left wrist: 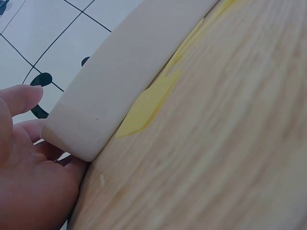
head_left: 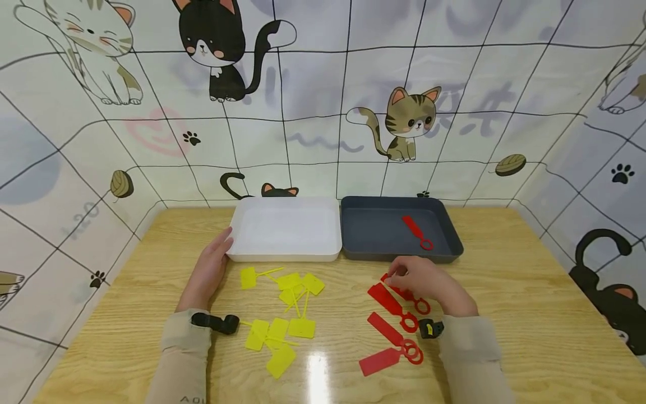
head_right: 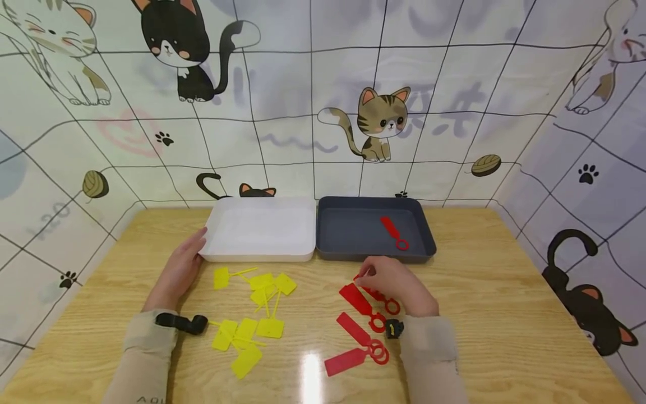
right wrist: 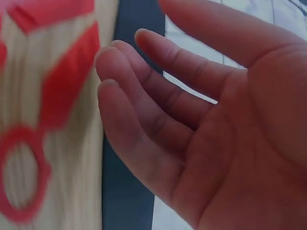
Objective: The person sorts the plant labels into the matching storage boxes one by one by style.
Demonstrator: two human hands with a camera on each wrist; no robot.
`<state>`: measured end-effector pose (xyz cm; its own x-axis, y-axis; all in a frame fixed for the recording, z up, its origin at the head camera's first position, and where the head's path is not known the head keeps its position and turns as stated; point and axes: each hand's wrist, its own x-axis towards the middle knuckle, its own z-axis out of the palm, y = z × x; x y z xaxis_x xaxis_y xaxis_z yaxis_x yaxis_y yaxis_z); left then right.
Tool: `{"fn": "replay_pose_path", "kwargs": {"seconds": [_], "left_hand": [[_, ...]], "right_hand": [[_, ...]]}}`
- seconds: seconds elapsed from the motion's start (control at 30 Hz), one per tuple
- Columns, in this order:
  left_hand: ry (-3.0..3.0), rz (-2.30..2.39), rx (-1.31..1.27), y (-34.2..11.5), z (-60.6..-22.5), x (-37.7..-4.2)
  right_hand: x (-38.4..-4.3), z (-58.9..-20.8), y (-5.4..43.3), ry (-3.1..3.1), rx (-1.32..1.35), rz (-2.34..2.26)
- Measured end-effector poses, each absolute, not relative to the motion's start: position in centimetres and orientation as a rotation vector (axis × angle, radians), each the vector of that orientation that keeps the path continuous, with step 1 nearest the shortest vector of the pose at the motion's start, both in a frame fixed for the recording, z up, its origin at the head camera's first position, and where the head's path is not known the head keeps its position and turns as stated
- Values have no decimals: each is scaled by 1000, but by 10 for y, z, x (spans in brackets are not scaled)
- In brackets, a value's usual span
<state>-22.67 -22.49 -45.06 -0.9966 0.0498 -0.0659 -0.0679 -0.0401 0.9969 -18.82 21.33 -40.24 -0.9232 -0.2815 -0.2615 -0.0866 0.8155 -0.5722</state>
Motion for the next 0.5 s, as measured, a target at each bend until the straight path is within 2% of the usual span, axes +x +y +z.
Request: {"fn": "replay_pose_path", "kwargs": {"seconds": [0.23,0.5], "left_hand": [[2153,2200,-35,-229,-464,-232],[2158,2186,-68,-227,-458,-230]], "right_hand": [[-183,-407,190,2657,-388,-699],[-179,-412,180,2687,-361,-669]]}}
